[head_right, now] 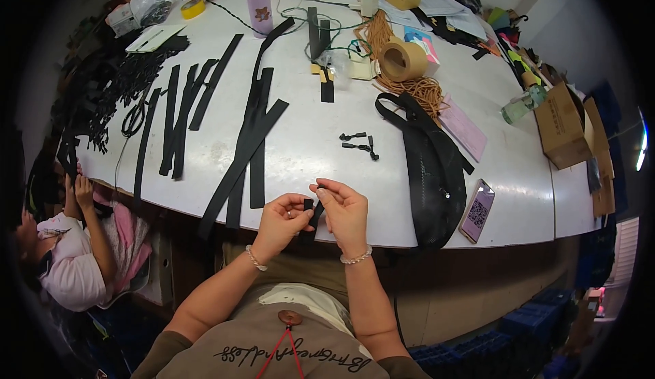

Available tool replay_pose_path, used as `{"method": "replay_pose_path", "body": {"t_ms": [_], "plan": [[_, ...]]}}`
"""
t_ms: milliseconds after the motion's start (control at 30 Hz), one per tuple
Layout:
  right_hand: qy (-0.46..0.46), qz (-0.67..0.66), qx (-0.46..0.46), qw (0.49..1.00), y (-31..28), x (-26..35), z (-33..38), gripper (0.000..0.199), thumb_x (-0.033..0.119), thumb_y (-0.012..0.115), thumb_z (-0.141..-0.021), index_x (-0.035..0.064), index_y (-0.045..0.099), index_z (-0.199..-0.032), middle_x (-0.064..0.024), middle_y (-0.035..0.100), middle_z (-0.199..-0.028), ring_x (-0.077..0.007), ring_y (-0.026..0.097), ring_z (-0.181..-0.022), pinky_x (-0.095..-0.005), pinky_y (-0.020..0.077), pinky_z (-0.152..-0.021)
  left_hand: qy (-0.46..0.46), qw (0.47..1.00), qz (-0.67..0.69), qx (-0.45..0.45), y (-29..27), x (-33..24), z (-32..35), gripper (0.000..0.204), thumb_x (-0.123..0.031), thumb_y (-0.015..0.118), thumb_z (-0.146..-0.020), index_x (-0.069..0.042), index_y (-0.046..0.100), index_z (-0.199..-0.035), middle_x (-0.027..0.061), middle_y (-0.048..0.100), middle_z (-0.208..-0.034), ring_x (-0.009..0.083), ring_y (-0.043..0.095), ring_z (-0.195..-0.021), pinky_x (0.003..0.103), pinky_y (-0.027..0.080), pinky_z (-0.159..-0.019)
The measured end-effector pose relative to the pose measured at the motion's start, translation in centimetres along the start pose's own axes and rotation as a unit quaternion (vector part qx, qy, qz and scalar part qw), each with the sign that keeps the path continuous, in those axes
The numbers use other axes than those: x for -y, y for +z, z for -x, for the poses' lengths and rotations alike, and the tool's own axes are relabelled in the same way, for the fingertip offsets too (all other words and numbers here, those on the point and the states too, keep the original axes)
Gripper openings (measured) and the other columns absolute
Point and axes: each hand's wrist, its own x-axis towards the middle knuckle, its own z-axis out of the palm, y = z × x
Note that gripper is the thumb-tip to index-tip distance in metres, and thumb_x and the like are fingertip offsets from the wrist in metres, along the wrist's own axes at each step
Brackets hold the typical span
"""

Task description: Assemble plastic buckles onto black webbing straps at a manufacturing workshop table.

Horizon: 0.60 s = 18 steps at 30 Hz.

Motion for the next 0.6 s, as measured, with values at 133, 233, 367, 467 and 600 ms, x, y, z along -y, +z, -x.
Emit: {"method": "replay_pose_path", "body": {"t_ms": [133,233,367,467,600], "plan": [[0.005,0.006,0.009,1.000,-0.1,0.0,0.3,0.021,0.004,0.058,-0.089,-0.0061,0.061,-0.107,-0.0144,0.069,-0.095,0.0002,0.039,-0.040,-0.0170,0.0282,-0.034,0.002,1.000,-0.004,0.007,0.1,0.1,0.0,0.021,0.004,0.061,-0.083,0.003,0.058,-0.103,0.0053,0.062,-0.090,0.0074,0.061,-0.076,0.024,0.057,-0.063],[0.013,0.034,0.012,0.999,0.0,-0.4,0.5,0.021,0.006,0.057,-0.090,-0.0053,0.062,-0.107,-0.0131,0.069,-0.095,0.0001,0.038,-0.040,-0.0171,0.0285,-0.034,0.001,1.000,0.001,0.002,0.0,0.1,0.0,0.020,0.004,0.062,-0.083,0.003,0.058,-0.103,0.0051,0.061,-0.090,0.0070,0.061,-0.075,0.024,0.057,-0.063],[0.016,0.030,0.018,0.999,-0.2,-0.8,0.8,0.020,0.006,0.054,-0.091,-0.0043,0.063,-0.107,-0.0123,0.069,-0.095,-0.0001,0.038,-0.039,-0.0173,0.0291,-0.034,-0.007,1.000,-0.008,-0.005,0.3,0.0,0.0,0.019,0.003,0.062,-0.083,0.004,0.058,-0.102,0.0054,0.061,-0.090,0.0066,0.060,-0.074,0.023,0.057,-0.062],[0.019,0.016,0.024,0.999,-0.2,-0.8,0.8,0.021,0.005,0.052,-0.092,-0.0043,0.062,-0.108,-0.0129,0.069,-0.097,-0.0005,0.039,-0.040,-0.0171,0.0302,-0.035,-0.010,1.000,-0.005,-0.011,0.3,0.1,-0.1,0.019,0.002,0.063,-0.083,0.004,0.059,-0.102,0.0053,0.062,-0.089,0.0064,0.060,-0.073,0.022,0.057,-0.061],[0.022,0.008,0.026,0.999,-0.1,-0.7,0.9,0.022,0.005,0.050,-0.093,-0.0045,0.061,-0.109,-0.0139,0.068,-0.099,-0.0013,0.040,-0.040,-0.0168,0.0324,-0.035,-0.009,1.000,-0.007,-0.017,0.3,0.0,-0.2,0.019,0.001,0.063,-0.083,0.004,0.059,-0.102,0.0052,0.062,-0.089,0.0063,0.060,-0.072,0.021,0.055,-0.060]]}}
